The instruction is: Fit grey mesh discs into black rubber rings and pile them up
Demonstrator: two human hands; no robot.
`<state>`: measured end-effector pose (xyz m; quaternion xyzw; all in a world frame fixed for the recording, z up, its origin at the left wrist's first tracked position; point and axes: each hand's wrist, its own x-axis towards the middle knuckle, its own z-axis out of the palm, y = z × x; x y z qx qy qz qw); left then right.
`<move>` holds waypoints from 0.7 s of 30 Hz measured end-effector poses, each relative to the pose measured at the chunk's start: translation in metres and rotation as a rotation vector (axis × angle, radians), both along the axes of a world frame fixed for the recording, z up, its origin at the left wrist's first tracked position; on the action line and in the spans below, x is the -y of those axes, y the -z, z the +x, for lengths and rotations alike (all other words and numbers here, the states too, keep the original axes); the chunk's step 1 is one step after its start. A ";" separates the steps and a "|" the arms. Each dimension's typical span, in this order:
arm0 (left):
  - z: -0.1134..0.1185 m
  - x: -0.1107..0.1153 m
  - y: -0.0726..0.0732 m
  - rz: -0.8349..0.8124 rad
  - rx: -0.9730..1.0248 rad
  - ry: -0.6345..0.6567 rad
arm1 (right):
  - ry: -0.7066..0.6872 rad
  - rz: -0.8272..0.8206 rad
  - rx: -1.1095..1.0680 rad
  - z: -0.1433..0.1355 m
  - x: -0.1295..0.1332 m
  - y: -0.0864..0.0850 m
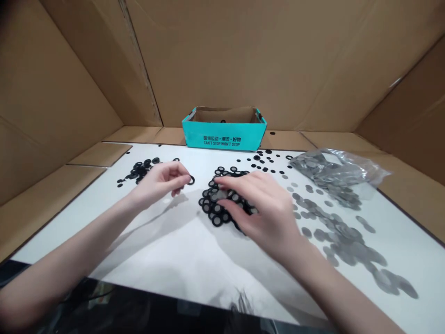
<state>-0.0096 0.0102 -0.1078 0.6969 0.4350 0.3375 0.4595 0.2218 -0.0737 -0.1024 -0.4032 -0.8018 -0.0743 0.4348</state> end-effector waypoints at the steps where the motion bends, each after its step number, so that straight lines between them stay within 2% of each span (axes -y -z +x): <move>1: 0.005 0.007 0.000 -0.065 0.062 0.057 | -0.024 0.004 0.011 -0.008 -0.001 0.000; 4: 0.014 0.020 0.000 -0.234 0.196 0.184 | -0.068 0.060 0.043 -0.022 -0.004 0.005; 9: 0.017 0.027 0.004 -0.408 0.268 0.287 | -0.033 0.119 0.038 -0.020 -0.003 0.016; 16: 0.026 0.034 0.010 -0.386 0.225 0.273 | -0.011 0.165 0.036 -0.015 0.003 0.023; 18: 0.027 0.036 0.009 -0.368 0.229 0.290 | -0.026 0.108 -0.021 -0.015 0.003 0.025; 21: 0.027 0.039 0.006 -0.295 0.192 0.307 | -0.041 -0.077 -0.117 -0.012 0.002 0.027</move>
